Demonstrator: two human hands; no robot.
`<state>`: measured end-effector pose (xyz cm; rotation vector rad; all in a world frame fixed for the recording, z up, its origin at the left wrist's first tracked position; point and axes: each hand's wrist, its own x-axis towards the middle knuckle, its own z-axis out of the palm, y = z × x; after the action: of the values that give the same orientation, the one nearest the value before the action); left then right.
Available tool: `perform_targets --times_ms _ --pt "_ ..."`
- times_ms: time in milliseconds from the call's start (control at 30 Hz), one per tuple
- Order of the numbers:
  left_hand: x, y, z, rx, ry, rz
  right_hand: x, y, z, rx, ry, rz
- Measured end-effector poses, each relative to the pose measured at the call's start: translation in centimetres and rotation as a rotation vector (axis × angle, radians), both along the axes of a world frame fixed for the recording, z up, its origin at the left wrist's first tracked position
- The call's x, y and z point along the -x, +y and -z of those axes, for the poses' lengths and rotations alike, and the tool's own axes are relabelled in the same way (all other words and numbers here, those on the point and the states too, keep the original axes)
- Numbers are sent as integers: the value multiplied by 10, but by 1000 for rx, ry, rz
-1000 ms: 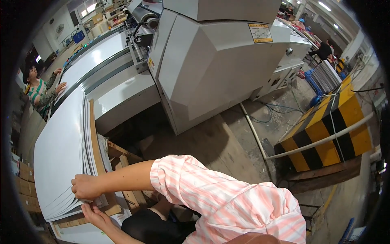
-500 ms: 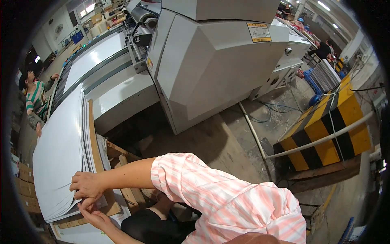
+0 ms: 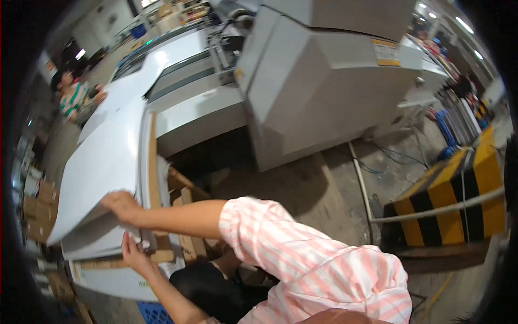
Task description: Flipping through a stack of large white sheets of paper or plastic on a work table for inspection or preparation.
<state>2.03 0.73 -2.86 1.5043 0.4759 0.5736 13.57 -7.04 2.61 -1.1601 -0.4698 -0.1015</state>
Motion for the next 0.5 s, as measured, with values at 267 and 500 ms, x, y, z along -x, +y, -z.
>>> perform_targets --times_ms 267,500 --pt "16 5 -6 105 -169 -50 15 -5 15 683 -695 -230" --pt "20 -4 -23 405 -416 -91 34 -38 -13 734 -1107 -109"
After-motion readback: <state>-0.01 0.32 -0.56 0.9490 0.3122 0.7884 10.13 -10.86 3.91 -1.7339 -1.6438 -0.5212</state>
